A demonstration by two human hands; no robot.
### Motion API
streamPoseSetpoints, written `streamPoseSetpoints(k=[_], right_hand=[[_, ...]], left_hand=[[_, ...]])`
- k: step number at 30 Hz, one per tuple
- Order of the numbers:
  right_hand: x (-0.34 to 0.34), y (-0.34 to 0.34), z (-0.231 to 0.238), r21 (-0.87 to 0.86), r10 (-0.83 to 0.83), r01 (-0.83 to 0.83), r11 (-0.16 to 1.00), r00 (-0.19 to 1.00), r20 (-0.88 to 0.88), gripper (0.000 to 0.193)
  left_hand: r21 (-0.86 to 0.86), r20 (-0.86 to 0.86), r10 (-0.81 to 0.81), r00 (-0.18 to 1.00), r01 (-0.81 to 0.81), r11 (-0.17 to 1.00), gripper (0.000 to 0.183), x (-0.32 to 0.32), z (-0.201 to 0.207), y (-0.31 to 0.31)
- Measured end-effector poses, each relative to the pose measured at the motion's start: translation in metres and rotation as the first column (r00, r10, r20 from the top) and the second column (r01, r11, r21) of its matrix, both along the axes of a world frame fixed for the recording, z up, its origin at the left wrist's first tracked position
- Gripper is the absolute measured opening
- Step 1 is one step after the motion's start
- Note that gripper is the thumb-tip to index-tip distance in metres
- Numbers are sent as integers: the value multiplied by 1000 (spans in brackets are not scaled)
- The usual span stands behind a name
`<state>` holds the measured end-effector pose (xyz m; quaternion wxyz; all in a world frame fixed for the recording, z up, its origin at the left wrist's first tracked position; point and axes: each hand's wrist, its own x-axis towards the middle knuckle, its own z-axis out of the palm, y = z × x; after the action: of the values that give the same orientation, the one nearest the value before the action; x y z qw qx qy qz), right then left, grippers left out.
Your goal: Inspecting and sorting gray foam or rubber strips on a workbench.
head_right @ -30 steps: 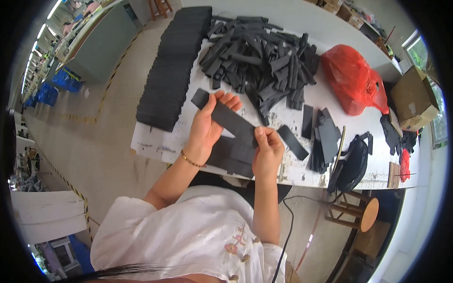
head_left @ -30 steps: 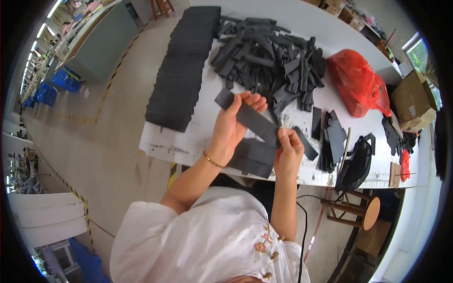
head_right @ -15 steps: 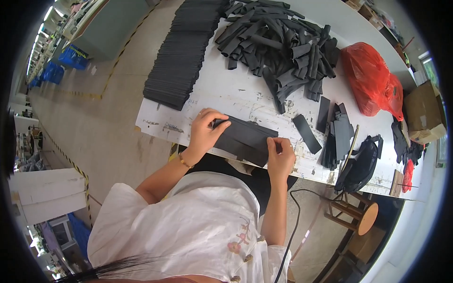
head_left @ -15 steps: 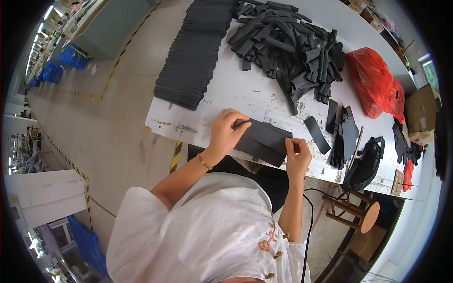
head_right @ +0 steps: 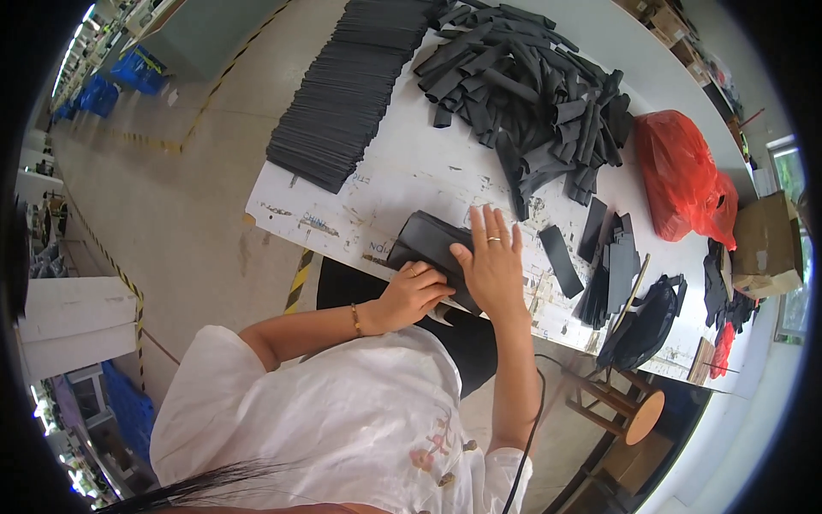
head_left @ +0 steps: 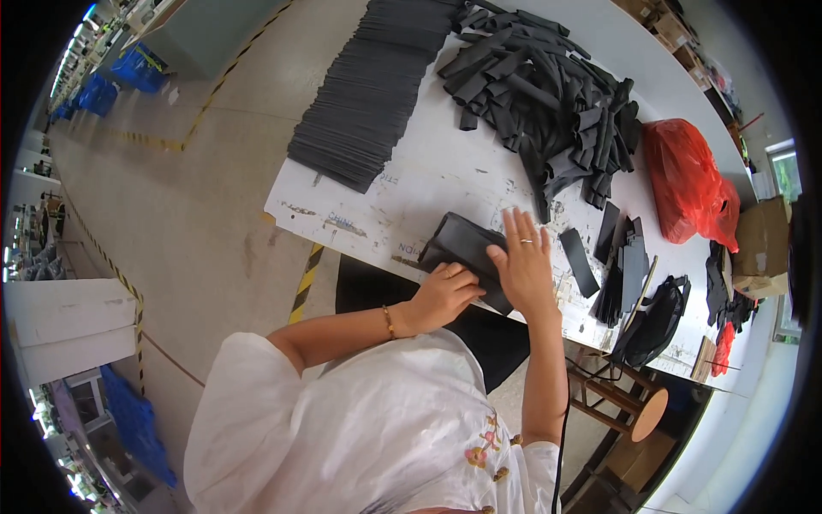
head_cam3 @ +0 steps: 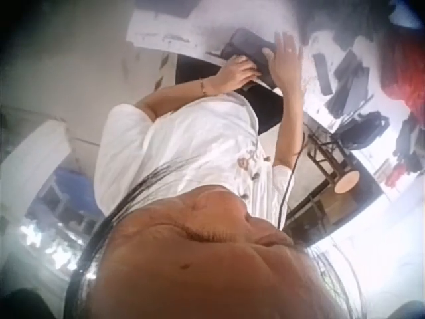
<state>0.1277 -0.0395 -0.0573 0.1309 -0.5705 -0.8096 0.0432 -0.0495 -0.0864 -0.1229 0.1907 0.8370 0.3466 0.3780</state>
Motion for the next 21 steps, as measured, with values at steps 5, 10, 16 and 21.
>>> streamPoseSetpoints(k=[5, 10, 16, 21], right_hand=[[-4, 5, -29, -173, 47, -64, 983, 994, -98, 57], [-11, 8, 2, -402, 10, -15, 916, 1000, -14, 62], [7, 37, 1, -568, -18, -41, 822, 995, -98, 85], [8, 39, 7, -680, 16, -134, 721, 984, -176, 74]], left_hand=[[19, 53, -1, 999, 0, 1000, 18, -4, -14, 3], [-31, 79, -42, 996, 45, 999, 19, -9, -17, -1], [-49, 99, -42, 994, 47, 998, 19, -10, -18, 1], [-19, 135, -52, 989, 56, 998, 20, -7, -21, 1]])
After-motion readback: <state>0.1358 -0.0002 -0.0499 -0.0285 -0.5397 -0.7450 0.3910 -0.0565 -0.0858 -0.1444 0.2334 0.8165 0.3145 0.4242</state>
